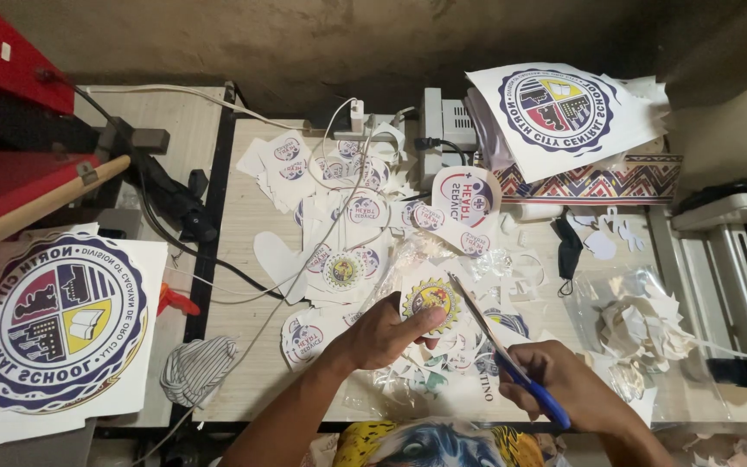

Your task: The person uses scissors to cut out circular stickers from a sheet of printed material. They hold the sheet with their left hand and carefully trim around the edges of the designs with their right hand, placing the finished stickers on the table.

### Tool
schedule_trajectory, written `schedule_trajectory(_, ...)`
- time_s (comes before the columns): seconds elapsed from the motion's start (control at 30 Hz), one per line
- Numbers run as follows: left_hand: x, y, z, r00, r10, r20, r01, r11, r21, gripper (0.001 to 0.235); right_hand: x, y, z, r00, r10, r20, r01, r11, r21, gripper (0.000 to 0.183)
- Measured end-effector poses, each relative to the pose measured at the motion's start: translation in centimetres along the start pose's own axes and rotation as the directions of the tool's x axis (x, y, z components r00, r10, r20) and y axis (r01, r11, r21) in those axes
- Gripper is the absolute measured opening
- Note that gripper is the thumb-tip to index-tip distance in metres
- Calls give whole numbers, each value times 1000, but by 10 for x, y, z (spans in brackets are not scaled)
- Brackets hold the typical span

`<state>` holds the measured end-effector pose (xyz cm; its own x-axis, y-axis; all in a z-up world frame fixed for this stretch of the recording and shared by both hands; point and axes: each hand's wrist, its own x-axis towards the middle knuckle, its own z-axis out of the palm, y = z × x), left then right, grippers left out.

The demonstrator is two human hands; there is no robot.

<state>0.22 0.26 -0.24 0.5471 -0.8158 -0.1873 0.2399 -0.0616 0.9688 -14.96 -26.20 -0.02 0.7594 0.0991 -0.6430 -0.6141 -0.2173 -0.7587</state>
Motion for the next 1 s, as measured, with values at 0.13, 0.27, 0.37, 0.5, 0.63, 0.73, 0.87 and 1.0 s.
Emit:
schedule_trajectory(0.13, -2, 19, -1, 997, -66, 33, 66, 998, 18, 45, -1, 0, -7, 999, -17, 39, 12, 992, 129, 15)
schedule_trajectory(0.27, -2, 17, -5, 997, -37, 72, 36, 999, 11, 45, -6, -12, -11, 999, 28, 41, -29, 999, 33, 16)
schedule_trajectory(0.37, -1, 11, -6, 994, -31, 102, 27, 999, 41, 45, -7, -10, -13, 997, 17, 77, -24, 995, 93, 12)
schedule_trajectory(0.5, -1, 14, -6, 992, -28, 123, 32, 999, -31, 42, -6, 0, -11, 999, -4, 50, 4, 1000, 15, 16)
schedule_trajectory(0.63, 1, 13, -7, 995, -58, 82, 60, 998, -21, 39, -5, 2, -1, 997, 78, 9, -78, 996, 38, 23)
schedule_trajectory(0.73, 8, -5, -2, 994, 111, 13, -111, 994, -8, 40, 1, -11, 21, 981, 165, -101, -158, 985, 68, 11)
schedule_trajectory(0.87, 11, -24, 24, 974, 157, -165, -129, 977, 170, 40, 15, 10, 53, 988, -6, -157, 48, 963, 264, 13)
schedule_trajectory(1.0, 14, -33, 44, 897, 174, -407, -84, 970, 230, 44, 22, 20, 77, 987, -48, -154, 95, 945, 313, 17)
